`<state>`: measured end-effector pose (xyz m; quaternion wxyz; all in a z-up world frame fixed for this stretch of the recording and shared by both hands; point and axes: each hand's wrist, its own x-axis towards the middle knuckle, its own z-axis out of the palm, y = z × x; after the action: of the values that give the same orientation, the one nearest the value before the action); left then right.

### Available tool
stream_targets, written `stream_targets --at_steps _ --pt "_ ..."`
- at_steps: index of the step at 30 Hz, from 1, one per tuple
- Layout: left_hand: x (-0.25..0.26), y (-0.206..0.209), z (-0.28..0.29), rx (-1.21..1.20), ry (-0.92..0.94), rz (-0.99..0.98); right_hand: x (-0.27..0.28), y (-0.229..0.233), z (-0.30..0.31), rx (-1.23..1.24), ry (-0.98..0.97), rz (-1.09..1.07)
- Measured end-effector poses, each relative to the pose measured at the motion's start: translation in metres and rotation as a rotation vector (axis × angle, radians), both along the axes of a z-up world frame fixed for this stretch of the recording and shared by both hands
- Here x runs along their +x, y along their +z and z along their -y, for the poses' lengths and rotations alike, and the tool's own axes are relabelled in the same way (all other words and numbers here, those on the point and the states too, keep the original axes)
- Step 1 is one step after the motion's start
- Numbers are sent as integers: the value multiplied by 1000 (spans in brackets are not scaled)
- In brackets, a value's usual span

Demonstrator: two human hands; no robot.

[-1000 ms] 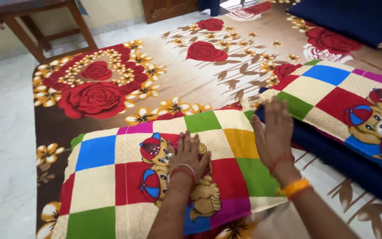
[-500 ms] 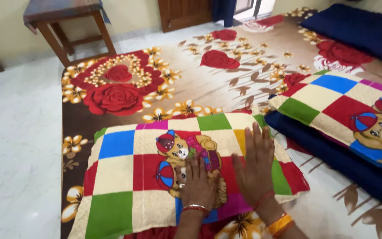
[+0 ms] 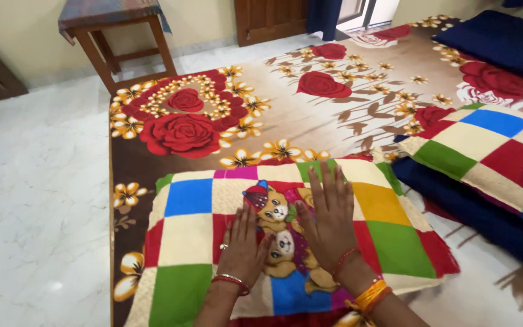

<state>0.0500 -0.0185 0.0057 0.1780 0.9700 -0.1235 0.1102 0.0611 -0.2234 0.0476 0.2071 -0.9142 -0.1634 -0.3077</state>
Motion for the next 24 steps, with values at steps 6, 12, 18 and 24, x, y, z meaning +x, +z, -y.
stream_targets --at_steps 6,12,18,24 --pt "13 34 -45 -98 127 335 -2 0 -78 -433 35 -661" --pt "18 24 -87 -126 290 343 40 -4 -60 -663 324 -502" --pt "40 18 -97 -96 397 320 96 2 -70 -17 21 39" --pt "38 32 -100 -154 425 501 122 -37 -89 -645 -43 -862"
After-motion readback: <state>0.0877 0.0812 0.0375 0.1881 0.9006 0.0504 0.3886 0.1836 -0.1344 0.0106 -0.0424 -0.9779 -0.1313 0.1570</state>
